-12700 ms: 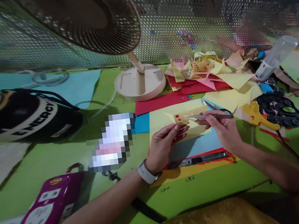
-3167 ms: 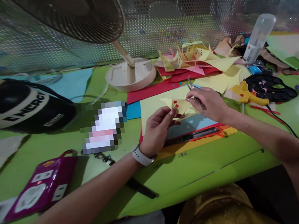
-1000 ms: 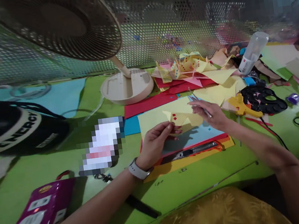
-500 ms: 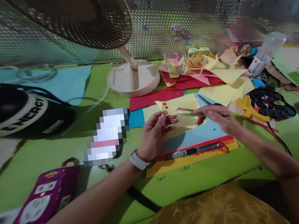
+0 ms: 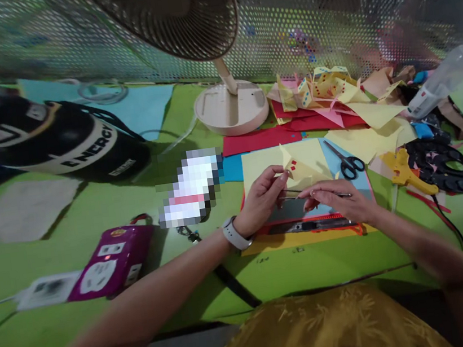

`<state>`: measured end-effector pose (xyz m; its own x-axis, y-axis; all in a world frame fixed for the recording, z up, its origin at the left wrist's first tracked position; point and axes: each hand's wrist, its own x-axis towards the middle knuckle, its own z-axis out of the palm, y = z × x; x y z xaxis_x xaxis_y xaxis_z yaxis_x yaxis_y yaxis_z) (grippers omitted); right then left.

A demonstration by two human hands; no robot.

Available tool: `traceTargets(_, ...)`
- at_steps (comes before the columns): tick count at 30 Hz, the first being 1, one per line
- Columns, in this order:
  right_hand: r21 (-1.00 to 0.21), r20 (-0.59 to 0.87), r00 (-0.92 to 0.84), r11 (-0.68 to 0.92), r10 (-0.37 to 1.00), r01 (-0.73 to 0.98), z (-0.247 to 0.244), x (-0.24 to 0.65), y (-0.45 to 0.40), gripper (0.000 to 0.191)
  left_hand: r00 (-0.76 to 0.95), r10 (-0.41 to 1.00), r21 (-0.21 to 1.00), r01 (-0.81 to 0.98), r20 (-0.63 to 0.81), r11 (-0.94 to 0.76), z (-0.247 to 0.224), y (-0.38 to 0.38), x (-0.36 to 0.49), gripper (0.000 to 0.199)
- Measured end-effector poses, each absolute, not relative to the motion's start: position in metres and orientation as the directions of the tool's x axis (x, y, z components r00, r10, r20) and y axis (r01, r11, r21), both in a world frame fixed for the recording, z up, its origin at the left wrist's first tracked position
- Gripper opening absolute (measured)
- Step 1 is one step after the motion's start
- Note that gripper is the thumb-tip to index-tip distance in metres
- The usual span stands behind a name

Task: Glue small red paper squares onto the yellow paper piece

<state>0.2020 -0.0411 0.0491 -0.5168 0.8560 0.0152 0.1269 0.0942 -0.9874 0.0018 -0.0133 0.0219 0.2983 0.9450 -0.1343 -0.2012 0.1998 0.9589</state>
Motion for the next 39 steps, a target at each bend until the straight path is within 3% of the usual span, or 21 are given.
traceTargets(6,-0.981,0.07,-0.464,0.144,0.883,0.127,0.066,0.215,-0.044,0.026,0.33,0.932,0.937,-0.251,-0.151,0.241,0.016,-0.009,0.001,0.032)
traceTargets(10,-0.962,0.252,-0.236,0.27,0.938,0.046,0.086,0.229,-0.042,0.025,0.214,0.97,0.93,-0.318,-0.116,0.182,0.011,-0.002,0.001,0.032)
traceTargets(13,-0.949,0.309,-0.132,0.313,0.942,0.017,0.091,0.23,-0.041,0.026,0.171,0.981,0.905,-0.397,-0.089,0.151,0.008,-0.001,0.003,0.031)
traceTargets(19,-0.953,0.3,-0.128,0.303,0.945,0.003,0.083,0.224,-0.035,0.032,0.138,0.986,0.863,-0.483,-0.094,0.149,0.002,0.0,0.003,0.029)
traceTargets(22,-0.935,0.289,-0.216,0.323,0.933,0.143,0.079,0.227,-0.033,0.028,0.133,0.984,0.851,-0.497,-0.121,0.172,0.001,0.0,0.002,0.03)
traceTargets(24,-0.832,0.33,-0.316,0.432,0.89,0.348,0.075,0.23,-0.034,0.024,0.111,0.984,0.855,-0.487,-0.141,0.178,-0.001,0.0,0.001,0.03)
traceTargets(27,-0.415,0.453,-0.525,0.692,0.72,0.591,0.061,0.236,-0.037,0.025,0.074,0.985,0.872,-0.457,-0.159,0.175,-0.003,0.001,0.001,0.028)
traceTargets(29,-0.115,0.457,-0.652,0.767,0.605,0.631,0.049,0.241,-0.039,0.025,0.06,0.984,0.874,-0.451,-0.169,0.177,-0.004,0.001,0.001,0.028)
traceTargets(31,0.06,0.387,-0.733,0.778,0.559,0.625,0.037,0.246,-0.041,0.026,0.056,0.981,0.869,-0.457,-0.184,0.189,-0.004,0.001,0.001,0.029)
traceTargets(35,0.151,0.254,-0.779,0.772,0.573,0.618,0.027,0.257,-0.047,0.04,0.045,0.978,0.868,-0.454,-0.203,0.201,0.0,0.0,0.001,0.03)
traceTargets(39,0.179,0.209,-0.691,0.667,0.692,0.723,0.035,0.278,-0.06,0.044,0.03,0.975,0.867,-0.452,-0.219,0.209,0.002,-0.001,0.001,0.034)
